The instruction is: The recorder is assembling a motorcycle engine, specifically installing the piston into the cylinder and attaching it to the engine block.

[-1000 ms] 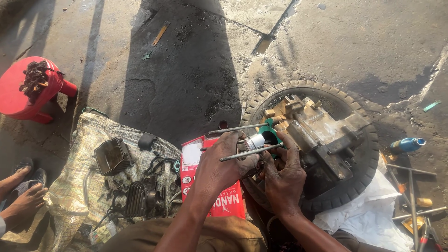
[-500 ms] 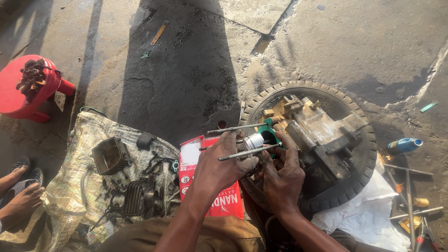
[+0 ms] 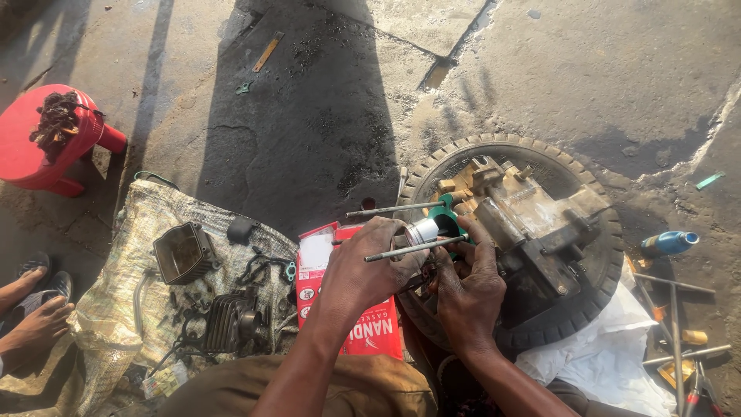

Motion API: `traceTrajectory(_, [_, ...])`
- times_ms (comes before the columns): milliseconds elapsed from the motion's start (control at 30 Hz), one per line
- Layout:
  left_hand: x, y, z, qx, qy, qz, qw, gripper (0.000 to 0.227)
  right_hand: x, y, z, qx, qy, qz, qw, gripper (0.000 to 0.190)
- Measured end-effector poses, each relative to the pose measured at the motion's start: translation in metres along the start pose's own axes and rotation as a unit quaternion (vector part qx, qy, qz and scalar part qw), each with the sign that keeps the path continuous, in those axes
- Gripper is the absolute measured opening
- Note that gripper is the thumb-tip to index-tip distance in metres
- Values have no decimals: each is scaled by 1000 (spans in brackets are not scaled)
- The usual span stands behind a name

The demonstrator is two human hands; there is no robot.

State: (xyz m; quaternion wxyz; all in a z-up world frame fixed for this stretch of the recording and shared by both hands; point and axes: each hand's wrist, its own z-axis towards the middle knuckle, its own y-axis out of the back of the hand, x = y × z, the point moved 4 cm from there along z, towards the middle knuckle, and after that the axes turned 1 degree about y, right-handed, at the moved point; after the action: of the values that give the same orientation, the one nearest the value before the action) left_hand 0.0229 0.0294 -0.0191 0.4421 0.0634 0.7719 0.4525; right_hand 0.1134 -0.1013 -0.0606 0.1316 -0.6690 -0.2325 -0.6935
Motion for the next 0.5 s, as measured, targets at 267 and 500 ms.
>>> traceTrajectory(267, [-8, 1, -1, 28, 38, 49, 998, 77, -1, 1, 0, -7, -9, 18, 1000, 53])
traceTrajectory(500, [-3, -6, 0, -56, -52, 119, 990, 83, -4, 1, 0, -4, -8, 2, 1000, 53])
